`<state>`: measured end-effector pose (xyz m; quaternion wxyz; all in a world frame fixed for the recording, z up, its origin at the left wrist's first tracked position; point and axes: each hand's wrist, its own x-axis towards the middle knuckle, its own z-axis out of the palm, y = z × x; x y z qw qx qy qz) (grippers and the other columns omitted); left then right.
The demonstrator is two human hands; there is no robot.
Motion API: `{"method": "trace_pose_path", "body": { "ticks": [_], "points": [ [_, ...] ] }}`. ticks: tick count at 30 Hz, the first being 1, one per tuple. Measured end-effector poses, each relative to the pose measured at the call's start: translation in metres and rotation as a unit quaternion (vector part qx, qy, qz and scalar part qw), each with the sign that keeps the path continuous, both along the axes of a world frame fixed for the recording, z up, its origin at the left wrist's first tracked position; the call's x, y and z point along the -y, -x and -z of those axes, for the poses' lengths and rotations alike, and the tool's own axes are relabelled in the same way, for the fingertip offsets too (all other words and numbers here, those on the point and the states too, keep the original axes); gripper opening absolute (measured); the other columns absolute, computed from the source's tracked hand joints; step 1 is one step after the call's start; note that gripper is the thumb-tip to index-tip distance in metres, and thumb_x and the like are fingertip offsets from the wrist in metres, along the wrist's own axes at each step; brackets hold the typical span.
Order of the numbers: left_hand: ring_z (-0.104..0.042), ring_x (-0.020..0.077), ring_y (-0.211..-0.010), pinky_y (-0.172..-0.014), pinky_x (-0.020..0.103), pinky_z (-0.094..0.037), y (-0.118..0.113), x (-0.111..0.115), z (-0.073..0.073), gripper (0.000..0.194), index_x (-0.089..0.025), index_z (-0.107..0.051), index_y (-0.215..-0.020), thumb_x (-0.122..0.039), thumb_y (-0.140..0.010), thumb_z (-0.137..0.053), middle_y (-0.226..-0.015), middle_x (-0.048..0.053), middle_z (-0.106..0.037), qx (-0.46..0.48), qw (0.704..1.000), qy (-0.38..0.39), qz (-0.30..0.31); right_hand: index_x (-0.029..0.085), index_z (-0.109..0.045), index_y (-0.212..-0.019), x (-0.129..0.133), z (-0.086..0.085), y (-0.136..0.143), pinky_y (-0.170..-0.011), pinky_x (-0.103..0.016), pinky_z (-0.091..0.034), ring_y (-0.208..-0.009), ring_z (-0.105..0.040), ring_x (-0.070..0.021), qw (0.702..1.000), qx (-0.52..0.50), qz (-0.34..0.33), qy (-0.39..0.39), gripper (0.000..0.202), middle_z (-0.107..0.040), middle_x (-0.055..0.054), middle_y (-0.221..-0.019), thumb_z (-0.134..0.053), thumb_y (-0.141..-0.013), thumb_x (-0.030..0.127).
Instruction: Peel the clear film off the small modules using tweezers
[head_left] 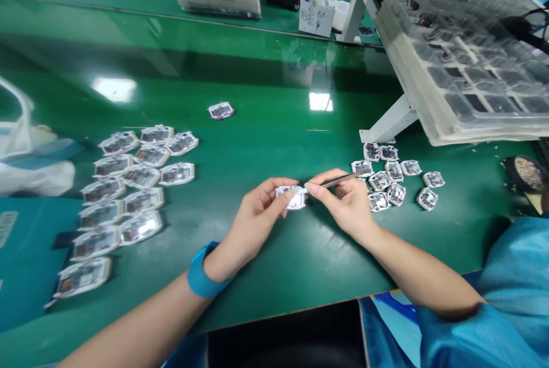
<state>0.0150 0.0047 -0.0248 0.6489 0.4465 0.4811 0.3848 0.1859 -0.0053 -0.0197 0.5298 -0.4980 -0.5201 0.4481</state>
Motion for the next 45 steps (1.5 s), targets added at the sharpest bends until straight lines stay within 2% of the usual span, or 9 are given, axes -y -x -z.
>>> {"method": "trace_pose_path", "body": {
  "ticks": [4, 9, 13, 19, 24, 27, 32, 38, 45],
  "points": [
    [-0.047, 0.0081, -0.057, -0.052, 0.02, -0.036, 0.0, 0.0, 0.002, 0.027, -0.015, -0.07, -0.098, -0.037, -0.082, -0.073, -0.072, -0.001, -0.063, -0.004, 1.0, 0.007, -0.003, 0.022, -0.071, -0.082, 0.001, 0.003, 0.001, -0.075, -0.033, -0.058, -0.075, -0.071, -0.0166, 1.0, 0.012, 0.0, -0.013, 0.01, -0.076, -0.001, -0.08, -0.076, -0.08, 0.03],
    [-0.05, 0.009, -0.063, -0.056, 0.02, -0.039, 0.002, 0.001, 0.0, 0.027, -0.016, -0.069, -0.103, -0.037, -0.086, -0.068, -0.079, 0.0, -0.063, 0.019, 0.999, 0.045, 0.0, 0.023, -0.072, -0.083, 0.0, 0.003, -0.002, -0.084, -0.036, -0.055, -0.085, -0.07, -0.0184, 0.996, 0.065, 0.003, -0.069, 0.003, -0.075, -0.003, -0.087, -0.074, -0.082, 0.024],
    [-0.048, 0.01, -0.059, -0.053, 0.022, -0.036, 0.002, 0.001, -0.003, 0.026, -0.014, -0.068, -0.104, -0.035, -0.091, -0.06, -0.075, 0.001, -0.061, 0.038, 0.998, 0.046, 0.015, 0.024, -0.072, -0.081, -0.002, 0.0, -0.003, -0.084, -0.036, -0.054, -0.085, -0.068, -0.0183, 0.993, 0.062, 0.002, -0.102, 0.005, -0.074, -0.002, -0.084, -0.075, -0.081, 0.02],
    [-0.049, 0.0108, -0.059, -0.053, 0.024, -0.036, 0.001, 0.003, -0.008, 0.025, -0.013, -0.068, -0.1, -0.034, -0.088, -0.062, -0.074, 0.002, -0.061, 0.043, 0.997, 0.057, 0.028, 0.024, -0.073, -0.08, -0.003, 0.0, -0.001, -0.084, -0.037, -0.052, -0.085, -0.066, -0.0186, 0.995, 0.065, -0.036, -0.07, 0.006, -0.073, -0.002, -0.082, -0.077, -0.081, 0.028],
    [-0.05, 0.0104, -0.058, -0.053, 0.023, -0.036, 0.0, 0.001, -0.011, 0.023, -0.013, -0.068, -0.098, -0.033, -0.085, -0.066, -0.074, 0.001, -0.062, 0.051, 0.995, 0.078, 0.023, 0.022, -0.072, -0.077, -0.004, -0.001, -0.002, -0.078, -0.034, -0.053, -0.078, -0.067, -0.017, 0.998, 0.008, -0.065, 0.008, 0.015, -0.073, -0.001, -0.08, -0.077, -0.079, 0.036],
    [-0.05, 0.0111, -0.059, -0.055, 0.024, -0.038, 0.002, 0.0, -0.011, 0.021, -0.015, -0.068, -0.099, -0.03, -0.086, -0.064, -0.075, 0.002, -0.063, 0.054, 0.995, 0.077, 0.023, 0.022, -0.071, -0.079, -0.004, -0.001, -0.003, -0.075, -0.033, -0.054, -0.075, -0.067, -0.0162, 0.998, -0.022, -0.051, 0.032, 0.016, -0.072, 0.0, -0.08, -0.077, -0.079, 0.037],
    [-0.055, 0.0133, -0.064, -0.058, 0.026, -0.041, 0.002, 0.003, -0.01, 0.019, -0.017, -0.067, -0.101, -0.027, -0.086, -0.063, -0.077, 0.002, -0.064, 0.036, 0.998, 0.04, 0.034, 0.022, -0.07, -0.08, -0.003, -0.001, -0.002, -0.078, -0.035, -0.054, -0.077, -0.068, -0.0175, 1.0, 0.014, -0.002, 0.025, 0.017, -0.073, -0.001, -0.081, -0.077, -0.079, 0.038],
    [-0.055, 0.013, -0.064, -0.058, 0.026, -0.042, -0.001, 0.005, -0.013, 0.018, -0.018, -0.065, -0.102, -0.026, -0.086, -0.061, -0.077, 0.0, -0.064, -0.001, 0.999, -0.001, 0.048, 0.022, -0.07, -0.079, -0.004, 0.001, -0.001, -0.078, -0.034, -0.054, -0.077, -0.068, -0.0171, 0.999, 0.005, -0.013, 0.036, 0.016, -0.073, -0.001, -0.08, -0.076, -0.079, 0.037],
    [-0.055, 0.0134, -0.064, -0.059, 0.026, -0.043, 0.002, 0.004, -0.016, 0.022, -0.017, -0.065, -0.106, -0.026, -0.086, -0.062, -0.076, 0.0, -0.064, -0.012, 0.997, -0.007, 0.073, 0.021, -0.07, -0.079, -0.005, 0.003, -0.002, -0.072, -0.031, -0.053, -0.071, -0.066, -0.0153, 0.998, -0.034, -0.016, 0.053, 0.02, -0.072, 0.0, -0.077, -0.079, -0.076, 0.039]
  ]
}}
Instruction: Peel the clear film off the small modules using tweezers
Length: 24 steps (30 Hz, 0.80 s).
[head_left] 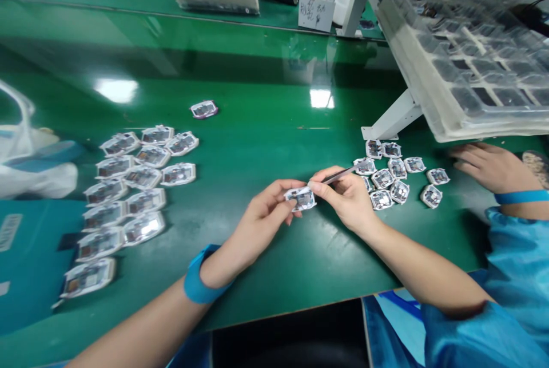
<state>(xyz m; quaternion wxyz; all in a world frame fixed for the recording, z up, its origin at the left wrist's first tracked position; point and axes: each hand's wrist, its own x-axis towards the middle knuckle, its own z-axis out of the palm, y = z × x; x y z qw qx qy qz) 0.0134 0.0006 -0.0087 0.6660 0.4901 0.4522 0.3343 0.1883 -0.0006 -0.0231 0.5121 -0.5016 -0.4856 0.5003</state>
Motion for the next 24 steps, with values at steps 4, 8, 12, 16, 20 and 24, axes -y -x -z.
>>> {"method": "trace_pose_path", "body": {
  "ticks": [4, 8, 12, 16, 20, 24],
  "points": [
    [-0.056, 0.0138, -0.064, -0.059, 0.026, -0.043, 0.0007, -0.0006, -0.0006, 0.023, -0.017, -0.066, -0.107, -0.026, -0.085, -0.063, -0.076, 0.001, -0.065, 0.014, 1.0, 0.008, 0.0, 0.021, -0.07, -0.078, 0.0001, 0.0, 0.0001, -0.072, -0.032, -0.054, -0.071, -0.065, -0.0152, 1.0, -0.007, 0.004, -0.014, 0.021, -0.071, 0.0, -0.077, -0.08, -0.075, 0.039],
    [-0.056, 0.0138, -0.065, -0.058, 0.026, -0.043, 0.0009, -0.0013, -0.0003, 0.023, -0.016, -0.068, -0.106, -0.026, -0.084, -0.065, -0.077, 0.002, -0.065, 0.032, 0.999, 0.019, -0.003, 0.022, -0.069, -0.078, 0.0001, 0.001, 0.0003, -0.071, -0.032, -0.054, -0.072, -0.066, -0.0155, 1.0, -0.011, -0.002, -0.024, 0.02, -0.071, -0.001, -0.078, -0.08, -0.075, 0.039],
    [-0.057, 0.0138, -0.066, -0.057, 0.026, -0.043, 0.0024, -0.0025, 0.0013, 0.024, -0.016, -0.068, -0.106, -0.026, -0.083, -0.066, -0.081, 0.003, -0.066, 0.037, 0.999, 0.023, -0.001, 0.022, -0.069, -0.078, 0.0, 0.0015, 0.0003, -0.07, -0.032, -0.055, -0.072, -0.066, -0.0157, 1.0, -0.006, -0.009, -0.023, 0.02, -0.072, -0.001, -0.079, -0.079, -0.076, 0.039],
    [-0.057, 0.0137, -0.065, -0.056, 0.025, -0.043, 0.0053, -0.0037, 0.0021, 0.027, -0.016, -0.066, -0.108, -0.026, -0.083, -0.067, -0.079, 0.003, -0.067, 0.029, 0.999, 0.017, 0.014, 0.022, -0.07, -0.078, -0.0001, 0.001, -0.0002, -0.071, -0.032, -0.055, -0.072, -0.066, -0.0151, 1.0, -0.014, -0.013, -0.024, 0.019, -0.071, 0.0, -0.078, -0.08, -0.075, 0.038],
    [-0.056, 0.0132, -0.062, -0.056, 0.025, -0.042, 0.0063, -0.0045, -0.0012, 0.028, -0.015, -0.066, -0.108, -0.027, -0.083, -0.066, -0.073, 0.002, -0.066, 0.006, 1.0, 0.005, 0.017, 0.022, -0.07, -0.077, -0.0002, 0.0, 0.0001, -0.068, -0.031, -0.055, -0.072, -0.067, -0.015, 1.0, -0.018, -0.009, -0.024, 0.02, -0.072, 0.0, -0.078, -0.081, -0.074, 0.038],
    [-0.052, 0.0125, -0.057, -0.053, 0.025, -0.041, 0.0049, -0.0048, -0.0033, 0.027, -0.015, -0.067, -0.107, -0.029, -0.084, -0.065, -0.066, 0.0, -0.063, -0.013, 1.0, 0.006, 0.013, 0.022, -0.07, -0.076, -0.0005, -0.0017, 0.0019, -0.064, -0.03, -0.056, -0.068, -0.066, -0.0147, 1.0, -0.023, -0.003, -0.016, 0.026, -0.071, 0.0, -0.074, -0.082, -0.072, 0.044]
  ]
}}
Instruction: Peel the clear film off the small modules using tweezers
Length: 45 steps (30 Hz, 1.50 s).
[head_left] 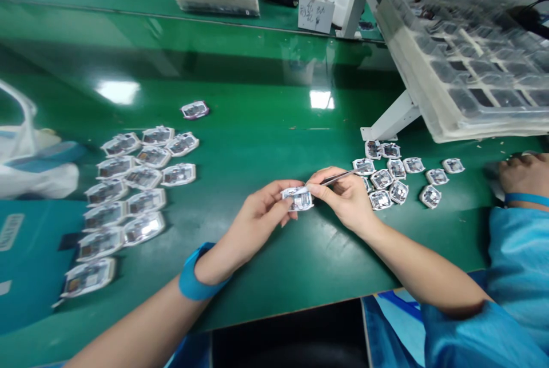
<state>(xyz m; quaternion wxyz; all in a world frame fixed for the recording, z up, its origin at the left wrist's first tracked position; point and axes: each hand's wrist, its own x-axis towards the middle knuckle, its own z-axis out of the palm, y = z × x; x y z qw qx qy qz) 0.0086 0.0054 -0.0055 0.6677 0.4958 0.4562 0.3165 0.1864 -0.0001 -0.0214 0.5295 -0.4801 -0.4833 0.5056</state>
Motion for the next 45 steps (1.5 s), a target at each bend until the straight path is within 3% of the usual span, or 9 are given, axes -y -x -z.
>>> {"method": "trace_pose_path", "body": {
  "ticks": [6, 11, 16, 21, 28, 33, 38, 45],
  "points": [
    [-0.05, 0.0114, -0.055, -0.052, 0.024, -0.039, -0.001, 0.0, 0.006, 0.027, -0.014, -0.069, -0.105, -0.033, -0.087, -0.065, -0.066, 0.001, -0.062, 0.014, 0.999, 0.024, -0.02, 0.022, -0.069, -0.075, 0.0, 0.001, 0.001, -0.063, -0.03, -0.057, -0.065, -0.066, -0.0146, 1.0, 0.014, -0.003, 0.002, 0.026, -0.071, 0.0, -0.072, -0.08, -0.073, 0.045],
    [-0.056, 0.0132, -0.061, -0.055, 0.025, -0.042, -0.001, -0.001, 0.007, 0.029, -0.013, -0.068, -0.11, -0.029, -0.087, -0.064, -0.072, 0.003, -0.066, 0.084, 0.993, 0.07, -0.049, 0.023, -0.073, -0.084, 0.0, 0.005, 0.0, -0.071, -0.032, -0.057, -0.07, -0.069, -0.0155, 1.0, 0.023, 0.021, 0.001, 0.019, -0.074, 0.0, -0.076, -0.08, -0.075, 0.038],
    [-0.06, 0.0138, -0.062, -0.054, 0.025, -0.044, -0.001, -0.003, 0.002, 0.017, -0.012, -0.068, -0.095, -0.026, -0.087, -0.061, -0.076, 0.004, -0.066, 0.124, 0.985, 0.097, -0.075, 0.024, -0.073, -0.087, 0.002, 0.004, -0.001, -0.079, -0.035, -0.057, -0.079, -0.071, -0.0176, 0.997, 0.039, 0.055, -0.029, 0.015, -0.076, -0.001, -0.083, -0.078, -0.078, 0.035],
    [-0.06, 0.014, -0.062, -0.053, 0.025, -0.043, -0.003, 0.0, 0.003, 0.014, -0.013, -0.065, -0.091, -0.026, -0.088, -0.06, -0.072, 0.003, -0.066, 0.112, 0.987, 0.094, -0.065, 0.024, -0.074, -0.085, 0.004, 0.006, -0.001, -0.085, -0.037, -0.056, -0.087, -0.07, -0.0191, 0.994, 0.079, 0.039, -0.063, 0.01, -0.075, -0.003, -0.089, -0.078, -0.079, 0.031],
    [-0.054, 0.0113, -0.058, -0.051, 0.022, -0.04, -0.005, 0.002, 0.004, 0.02, -0.015, -0.063, -0.086, -0.035, -0.087, -0.064, -0.065, 0.001, -0.064, 0.096, 0.99, 0.086, -0.057, 0.023, -0.073, -0.082, 0.003, 0.01, 0.002, -0.07, -0.03, -0.056, -0.072, -0.068, -0.0151, 1.0, 0.01, 0.011, -0.024, 0.011, -0.073, 0.0, -0.079, -0.079, -0.077, 0.032],
    [-0.05, 0.0095, -0.054, -0.048, 0.021, -0.035, -0.004, 0.001, 0.002, 0.021, -0.015, -0.062, -0.086, -0.036, -0.083, -0.067, -0.063, -0.001, -0.061, 0.093, 0.989, 0.099, -0.064, 0.025, -0.074, -0.084, 0.004, 0.007, 0.0, -0.082, -0.036, -0.055, -0.086, -0.069, -0.0182, 0.99, 0.067, -0.005, -0.122, 0.005, -0.076, -0.002, -0.084, -0.077, -0.081, 0.022],
    [-0.049, 0.008, -0.053, -0.048, 0.019, -0.033, -0.002, -0.002, 0.001, 0.023, -0.015, -0.062, -0.084, -0.036, -0.079, -0.07, -0.062, -0.002, -0.059, 0.072, 0.988, 0.112, -0.071, 0.026, -0.072, -0.089, 0.007, -0.001, -0.002, -0.084, -0.042, -0.054, -0.084, -0.07, -0.0199, 0.95, 0.158, -0.016, -0.268, 0.009, -0.079, -0.002, -0.088, -0.074, -0.084, 0.019],
    [-0.049, 0.0079, -0.053, -0.048, 0.019, -0.034, -0.003, -0.001, -0.002, 0.023, -0.015, -0.064, -0.082, -0.036, -0.077, -0.071, -0.062, -0.003, -0.058, 0.069, 0.987, 0.129, -0.065, 0.025, -0.072, -0.089, 0.006, 0.0, -0.003, -0.083, -0.042, -0.054, -0.083, -0.072, -0.0203, 0.944, 0.169, -0.026, -0.282, 0.01, -0.079, -0.003, -0.087, -0.074, -0.084, 0.016]
  ]
}}
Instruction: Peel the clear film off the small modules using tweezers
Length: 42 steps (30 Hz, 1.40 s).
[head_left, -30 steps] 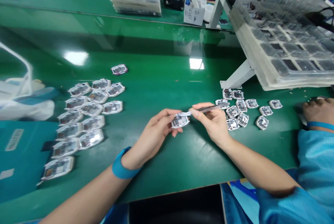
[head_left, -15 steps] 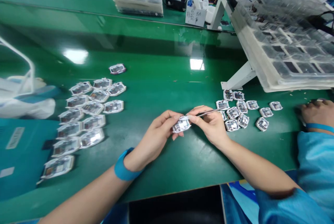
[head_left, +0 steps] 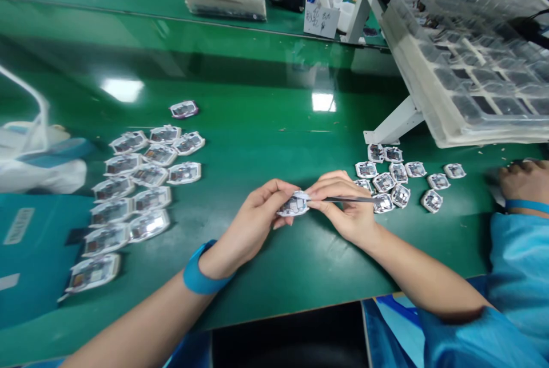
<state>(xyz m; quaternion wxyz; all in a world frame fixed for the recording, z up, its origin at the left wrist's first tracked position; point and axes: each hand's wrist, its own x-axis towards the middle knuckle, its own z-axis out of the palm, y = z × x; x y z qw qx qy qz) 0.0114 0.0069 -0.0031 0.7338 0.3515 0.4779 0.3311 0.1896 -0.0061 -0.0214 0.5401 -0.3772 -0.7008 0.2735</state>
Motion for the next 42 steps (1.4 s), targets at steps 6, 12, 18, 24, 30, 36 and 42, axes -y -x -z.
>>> {"method": "trace_pose_path", "body": {
  "ticks": [6, 12, 18, 24, 30, 36, 42],
  "points": [
    [-0.05, 0.0093, -0.055, -0.048, 0.021, -0.035, 0.0, 0.001, 0.0, 0.019, -0.015, -0.064, -0.083, -0.034, -0.081, -0.066, -0.07, 0.002, -0.065, -0.001, 1.0, -0.008, 0.006, 0.024, -0.073, -0.086, 0.0, 0.003, 0.001, -0.08, -0.039, -0.058, -0.085, -0.073, -0.02, 0.991, -0.08, 0.015, 0.11, 0.003, -0.077, -0.004, -0.087, -0.073, -0.085, 0.021],
    [-0.051, 0.0097, -0.055, -0.048, 0.021, -0.035, 0.0, 0.002, 0.004, 0.021, -0.015, -0.062, -0.084, -0.036, -0.083, -0.064, -0.068, 0.001, -0.062, -0.025, 0.999, -0.021, 0.021, 0.022, -0.07, -0.086, 0.0, 0.002, 0.002, -0.069, -0.031, -0.06, -0.071, -0.071, -0.0146, 0.976, -0.12, -0.005, 0.179, 0.003, -0.073, -0.002, -0.085, -0.073, -0.085, 0.023],
    [-0.05, 0.009, -0.055, -0.048, 0.02, -0.035, 0.001, 0.002, 0.007, 0.022, -0.016, -0.062, -0.088, -0.037, -0.086, -0.062, -0.07, 0.001, -0.063, -0.042, 0.998, -0.022, 0.033, 0.022, -0.067, -0.086, 0.001, -0.001, 0.002, -0.065, -0.029, -0.059, -0.067, -0.069, -0.013, 0.975, -0.128, -0.025, 0.182, 0.005, -0.071, -0.001, -0.085, -0.071, -0.087, 0.025],
    [-0.052, 0.0084, -0.056, -0.051, 0.019, -0.037, 0.001, 0.003, 0.009, 0.021, -0.017, -0.061, -0.086, -0.038, -0.085, -0.063, -0.068, -0.002, -0.06, -0.044, 0.998, -0.013, 0.037, 0.021, -0.069, -0.086, 0.001, -0.003, 0.0, -0.068, -0.029, -0.059, -0.074, -0.07, -0.014, 0.986, -0.058, -0.011, 0.154, 0.002, -0.073, -0.003, -0.086, -0.069, -0.088, 0.022],
    [-0.051, 0.0076, -0.055, -0.051, 0.018, -0.038, 0.0, 0.002, 0.01, 0.024, -0.017, -0.061, -0.083, -0.04, -0.081, -0.069, -0.067, -0.003, -0.059, -0.048, 0.998, -0.003, 0.031, 0.021, -0.071, -0.088, 0.001, -0.003, -0.002, -0.08, -0.033, -0.059, -0.085, -0.071, -0.0165, 0.989, -0.006, -0.001, 0.149, 0.002, -0.074, -0.004, -0.089, -0.071, -0.087, 0.022],
    [-0.051, 0.0077, -0.055, -0.05, 0.018, -0.038, -0.001, 0.0, 0.01, 0.026, -0.016, -0.062, -0.082, -0.04, -0.078, -0.071, -0.071, 0.0, -0.065, -0.046, 0.999, 0.011, 0.017, 0.021, -0.066, -0.088, -0.002, 0.001, 0.001, -0.066, -0.029, -0.06, -0.068, -0.07, -0.0139, 0.958, -0.116, -0.034, 0.259, 0.017, -0.072, -0.001, -0.079, -0.073, -0.085, 0.036],
    [-0.05, 0.0076, -0.056, -0.052, 0.018, -0.039, -0.001, 0.001, 0.01, 0.021, -0.016, -0.063, -0.084, -0.036, -0.08, -0.068, -0.071, -0.001, -0.065, -0.055, 0.998, 0.017, 0.014, 0.021, -0.066, -0.085, -0.003, 0.004, 0.002, -0.065, -0.027, -0.06, -0.069, -0.071, -0.0137, 0.958, -0.124, -0.012, 0.257, 0.019, -0.073, 0.0, -0.079, -0.075, -0.083, 0.038]
  ]
}}
